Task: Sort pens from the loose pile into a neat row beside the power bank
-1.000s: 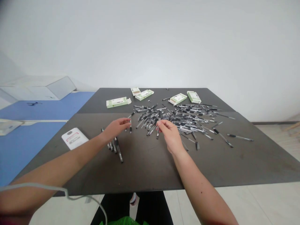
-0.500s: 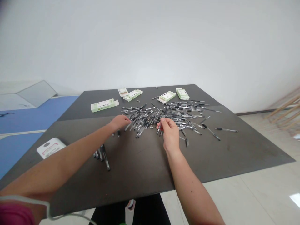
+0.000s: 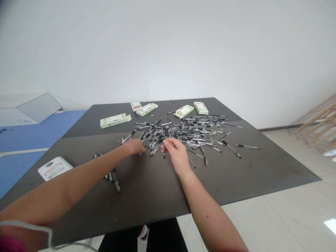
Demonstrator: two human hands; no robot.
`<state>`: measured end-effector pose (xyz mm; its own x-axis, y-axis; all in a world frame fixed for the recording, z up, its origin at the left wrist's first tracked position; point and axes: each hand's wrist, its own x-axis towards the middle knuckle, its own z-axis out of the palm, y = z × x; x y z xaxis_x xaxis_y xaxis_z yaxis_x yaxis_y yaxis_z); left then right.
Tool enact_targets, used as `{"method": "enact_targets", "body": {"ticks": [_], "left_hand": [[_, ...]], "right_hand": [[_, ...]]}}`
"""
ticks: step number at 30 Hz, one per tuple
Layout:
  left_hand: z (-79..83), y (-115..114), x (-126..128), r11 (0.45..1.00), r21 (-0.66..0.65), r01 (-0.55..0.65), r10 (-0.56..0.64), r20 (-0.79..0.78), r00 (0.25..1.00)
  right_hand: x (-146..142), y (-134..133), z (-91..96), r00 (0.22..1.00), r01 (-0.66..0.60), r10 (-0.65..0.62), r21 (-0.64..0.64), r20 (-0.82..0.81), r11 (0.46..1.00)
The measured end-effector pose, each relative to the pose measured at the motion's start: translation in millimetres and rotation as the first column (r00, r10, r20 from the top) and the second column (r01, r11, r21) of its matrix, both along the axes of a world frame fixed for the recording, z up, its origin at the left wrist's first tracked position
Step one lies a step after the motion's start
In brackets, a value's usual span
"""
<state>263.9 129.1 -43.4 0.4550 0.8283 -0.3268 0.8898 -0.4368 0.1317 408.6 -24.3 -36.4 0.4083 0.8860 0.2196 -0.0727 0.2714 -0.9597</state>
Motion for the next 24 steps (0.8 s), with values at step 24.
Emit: {"method": "enact_targets", "body": {"ticks": [24], "left_hand": [[50.6,-92.2,-52.7,0.920,-0.388,-0.060,0.384,0.921,-0.072]], "right_hand": [[-40.3,-13.1,-10.1,0.886,-0.420,0.450,-0.217,0.111,0.881]]}}
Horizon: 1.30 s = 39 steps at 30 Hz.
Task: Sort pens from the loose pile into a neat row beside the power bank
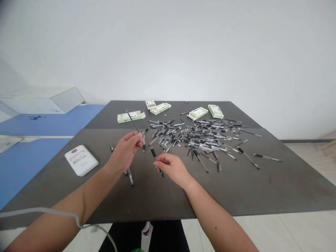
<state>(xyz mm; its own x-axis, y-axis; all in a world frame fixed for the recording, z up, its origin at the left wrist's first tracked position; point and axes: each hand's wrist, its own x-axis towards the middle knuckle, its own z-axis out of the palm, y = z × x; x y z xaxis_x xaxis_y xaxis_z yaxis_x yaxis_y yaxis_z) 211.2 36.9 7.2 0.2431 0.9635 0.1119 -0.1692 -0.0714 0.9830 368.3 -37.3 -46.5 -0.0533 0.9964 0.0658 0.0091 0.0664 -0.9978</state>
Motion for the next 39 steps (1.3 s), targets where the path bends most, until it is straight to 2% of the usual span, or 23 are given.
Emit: {"method": "enact_targets", "body": {"ticks": [11,20,24,28,33,36,39], "left_hand": [[-4.0,-4.8,2.6,0.990,0.139,0.008,0.012,-0.149,0.989],[-3.3,-7.6,3.3,0.962,0.263,0.070,0.026,-0.347,0.938],[-2.6,-12.5,0.1,0.942,0.302,0.150,0.001,-0.446,0.895],[-0.5,-12.3,-7.7,0.939,0.314,0.140,0.007,-0.425,0.905],[-1.2,12.9,-19.1,0.948,0.317,0.010,0.147,-0.466,0.873],[-7.8,39.8,-23.5,0.940,0.340,-0.022,0.222,-0.561,0.797],[-19.1,70.3,-20.6,0.933,0.358,0.026,0.237,-0.668,0.705]], "right_hand": [[-3.3,0.4,-0.4,0.997,0.012,-0.012,-0.004,0.073,1.000],[-3.1,1.8,-2.5,0.998,0.044,-0.044,-0.011,0.051,0.999],[-0.9,2.2,-3.1,0.995,0.063,-0.064,0.024,0.070,0.998],[3.4,2.0,-3.7,0.989,0.112,-0.121,0.101,0.088,0.989],[8.6,2.1,-3.1,0.972,0.206,-0.222,0.168,0.078,0.964],[10.0,2.2,-0.2,0.960,0.256,-0.272,0.179,0.070,0.950],[12.0,2.8,3.7,0.939,0.336,-0.343,0.165,0.021,0.927]]}}
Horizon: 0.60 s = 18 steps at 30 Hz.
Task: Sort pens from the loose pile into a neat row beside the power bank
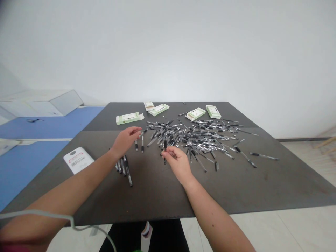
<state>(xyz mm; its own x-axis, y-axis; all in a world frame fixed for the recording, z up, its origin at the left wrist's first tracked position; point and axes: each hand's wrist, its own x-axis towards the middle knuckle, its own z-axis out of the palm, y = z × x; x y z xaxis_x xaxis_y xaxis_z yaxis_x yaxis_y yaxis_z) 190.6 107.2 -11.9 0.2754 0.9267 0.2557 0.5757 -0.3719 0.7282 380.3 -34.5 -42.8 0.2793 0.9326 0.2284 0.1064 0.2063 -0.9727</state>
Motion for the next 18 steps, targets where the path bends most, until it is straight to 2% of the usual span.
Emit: {"method": "enact_targets", "body": {"ticks": [4,9,14,18], "left_hand": [[-16.1,37.1,17.9,0.998,0.033,0.050,-0.041,-0.243,0.969],[-27.3,64.8,46.6,0.993,0.013,0.120,-0.108,-0.352,0.930],[-31.4,72.8,65.0,0.986,-0.014,0.166,-0.158,-0.393,0.906],[-32.6,64.3,71.4,0.974,-0.037,0.224,-0.220,-0.395,0.892]], "right_hand": [[5.7,3.3,0.1,0.994,0.083,-0.080,0.037,-0.068,0.996],[12.3,8.7,-6.3,0.991,0.112,-0.105,0.075,-0.084,0.991],[16.9,10.7,-7.5,0.976,0.189,-0.179,0.085,-0.121,0.978],[24.6,10.8,-3.3,0.947,0.294,-0.266,0.151,-0.183,0.944]]}}
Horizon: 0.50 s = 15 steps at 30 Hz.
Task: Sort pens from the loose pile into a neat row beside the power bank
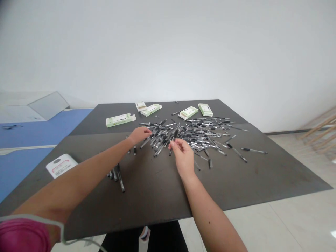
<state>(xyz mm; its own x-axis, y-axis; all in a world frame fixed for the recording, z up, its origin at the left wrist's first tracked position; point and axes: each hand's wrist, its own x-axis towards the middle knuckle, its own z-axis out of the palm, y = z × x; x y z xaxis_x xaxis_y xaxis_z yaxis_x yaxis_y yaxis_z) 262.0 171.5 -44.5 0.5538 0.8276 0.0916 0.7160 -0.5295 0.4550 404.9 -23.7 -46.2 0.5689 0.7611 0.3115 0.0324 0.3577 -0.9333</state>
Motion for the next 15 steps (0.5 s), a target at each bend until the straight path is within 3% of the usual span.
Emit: {"method": "enact_targets", "body": {"ticks": [8,11,13,15], "left_hand": [[-3.5,-32.3,9.7,0.991,-0.036,0.128,-0.127,0.012,0.992],[-7.6,-41.9,22.2,0.970,-0.011,0.243,-0.243,0.010,0.970],[-11.3,-46.9,32.7,0.912,0.078,0.402,-0.402,-0.022,0.915],[-15.3,-50.2,43.3,0.813,0.198,0.548,-0.540,-0.100,0.836]], "right_hand": [[25.4,-1.8,15.1,0.972,0.233,-0.235,0.096,0.012,0.968],[30.2,-1.4,17.8,0.964,0.264,-0.265,0.117,-0.011,0.957],[31.0,-0.4,17.6,0.965,0.263,-0.262,0.120,-0.021,0.957],[30.9,1.1,16.3,0.966,0.259,-0.258,0.112,-0.028,0.959]]}}
